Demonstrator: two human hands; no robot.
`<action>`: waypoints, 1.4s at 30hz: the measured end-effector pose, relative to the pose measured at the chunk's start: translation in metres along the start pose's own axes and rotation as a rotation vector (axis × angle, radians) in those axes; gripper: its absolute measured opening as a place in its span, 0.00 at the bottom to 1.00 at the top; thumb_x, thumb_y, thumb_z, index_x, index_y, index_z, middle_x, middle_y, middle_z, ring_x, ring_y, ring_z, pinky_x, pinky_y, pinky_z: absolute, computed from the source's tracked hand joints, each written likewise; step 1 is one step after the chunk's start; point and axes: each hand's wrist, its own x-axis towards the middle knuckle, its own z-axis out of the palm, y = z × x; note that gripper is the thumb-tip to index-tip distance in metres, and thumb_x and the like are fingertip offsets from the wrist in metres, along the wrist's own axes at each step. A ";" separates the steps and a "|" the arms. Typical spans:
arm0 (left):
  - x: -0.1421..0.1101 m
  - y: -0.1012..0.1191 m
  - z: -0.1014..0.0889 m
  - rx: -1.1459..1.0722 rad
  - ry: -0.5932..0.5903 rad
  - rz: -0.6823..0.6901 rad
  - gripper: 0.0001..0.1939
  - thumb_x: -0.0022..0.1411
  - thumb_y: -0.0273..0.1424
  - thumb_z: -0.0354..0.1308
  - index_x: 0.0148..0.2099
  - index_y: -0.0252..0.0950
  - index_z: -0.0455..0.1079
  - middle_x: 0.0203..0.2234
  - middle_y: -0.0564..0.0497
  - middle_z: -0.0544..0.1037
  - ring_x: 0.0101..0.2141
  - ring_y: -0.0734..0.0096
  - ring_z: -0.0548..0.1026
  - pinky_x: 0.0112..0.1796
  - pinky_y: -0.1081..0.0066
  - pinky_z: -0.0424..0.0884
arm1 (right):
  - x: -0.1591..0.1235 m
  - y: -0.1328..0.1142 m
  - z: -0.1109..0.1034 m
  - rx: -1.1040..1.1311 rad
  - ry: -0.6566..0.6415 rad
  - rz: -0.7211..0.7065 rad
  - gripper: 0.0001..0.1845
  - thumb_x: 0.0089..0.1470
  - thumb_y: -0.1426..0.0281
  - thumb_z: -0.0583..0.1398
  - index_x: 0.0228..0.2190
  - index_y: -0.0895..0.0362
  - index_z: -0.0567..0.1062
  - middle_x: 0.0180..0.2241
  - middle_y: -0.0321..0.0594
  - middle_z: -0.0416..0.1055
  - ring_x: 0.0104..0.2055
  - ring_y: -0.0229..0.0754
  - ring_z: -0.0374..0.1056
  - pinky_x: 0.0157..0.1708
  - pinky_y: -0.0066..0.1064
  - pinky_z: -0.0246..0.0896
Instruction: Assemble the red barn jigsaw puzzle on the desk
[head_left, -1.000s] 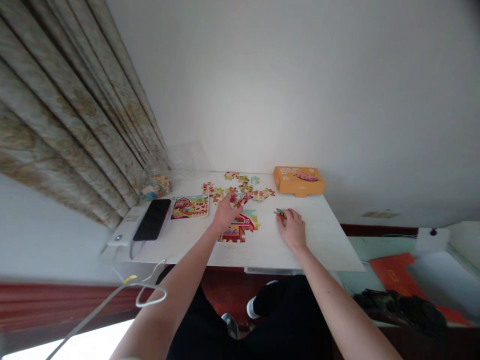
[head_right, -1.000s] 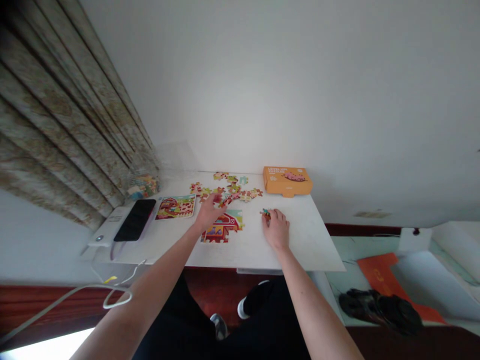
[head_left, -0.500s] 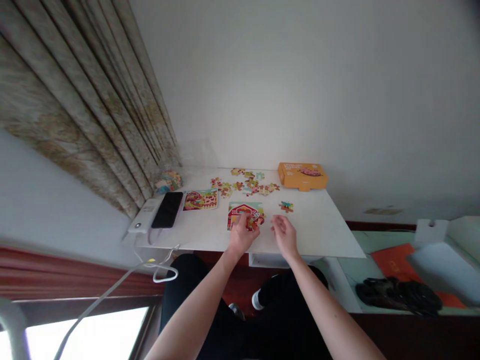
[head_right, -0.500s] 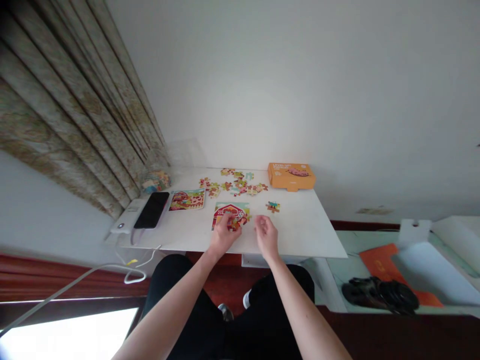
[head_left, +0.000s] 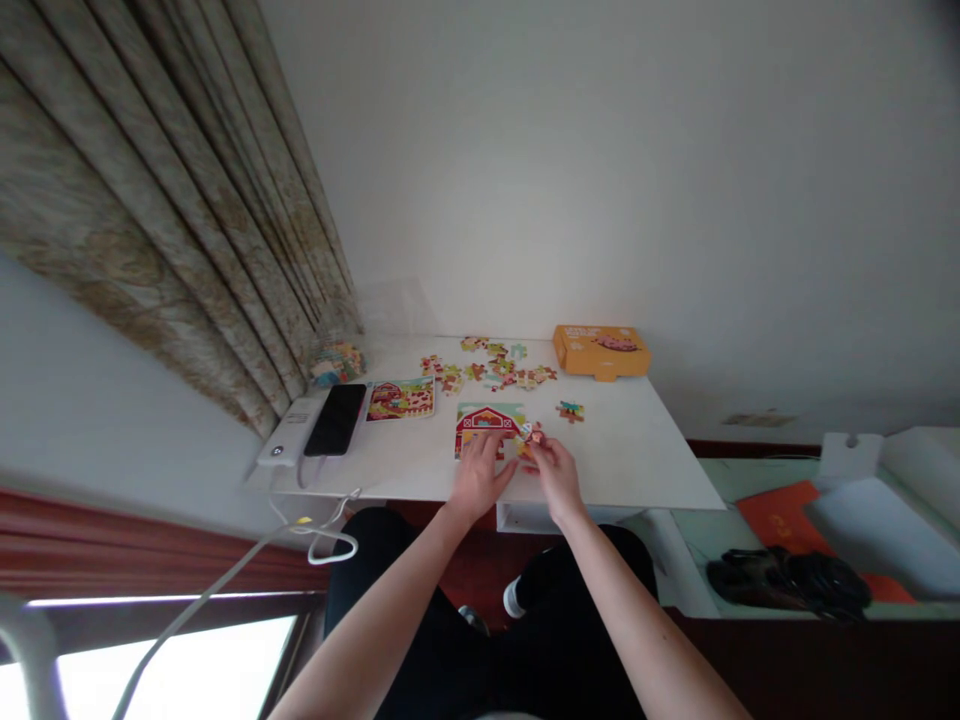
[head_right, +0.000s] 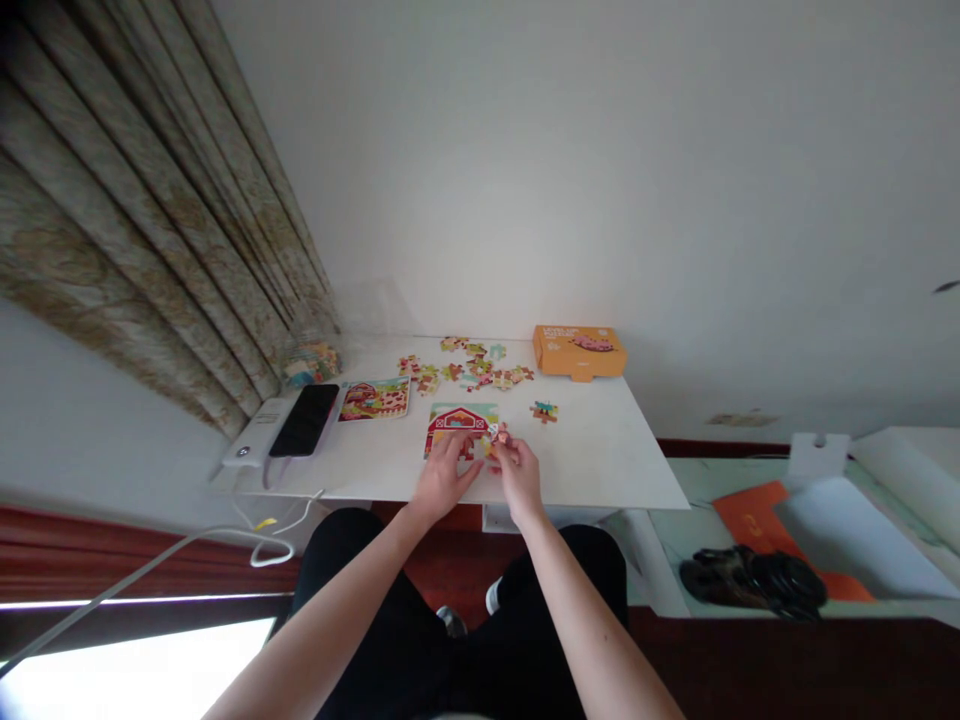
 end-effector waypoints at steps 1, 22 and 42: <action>0.002 -0.009 -0.005 0.042 -0.049 0.016 0.21 0.67 0.31 0.61 0.61 0.40 0.65 0.53 0.42 0.75 0.54 0.55 0.74 0.54 0.54 0.73 | 0.006 -0.001 -0.008 -0.039 -0.006 -0.015 0.34 0.40 0.39 0.69 0.35 0.56 0.76 0.34 0.44 0.80 0.34 0.48 0.76 0.28 0.33 0.70; 0.025 -0.053 -0.013 0.169 -0.232 0.178 0.23 0.65 0.28 0.58 0.62 0.37 0.69 0.60 0.41 0.73 0.60 0.53 0.70 0.62 0.51 0.66 | 0.092 0.024 -0.016 -0.833 -0.360 -0.619 0.14 0.66 0.69 0.58 0.45 0.50 0.83 0.38 0.43 0.76 0.44 0.46 0.72 0.47 0.37 0.68; 0.026 -0.050 -0.015 0.225 -0.286 0.197 0.22 0.69 0.30 0.55 0.63 0.42 0.71 0.59 0.43 0.74 0.60 0.53 0.70 0.63 0.50 0.64 | 0.065 0.010 -0.014 -1.012 -0.294 -0.739 0.16 0.64 0.60 0.61 0.49 0.51 0.82 0.48 0.49 0.73 0.51 0.53 0.68 0.55 0.49 0.67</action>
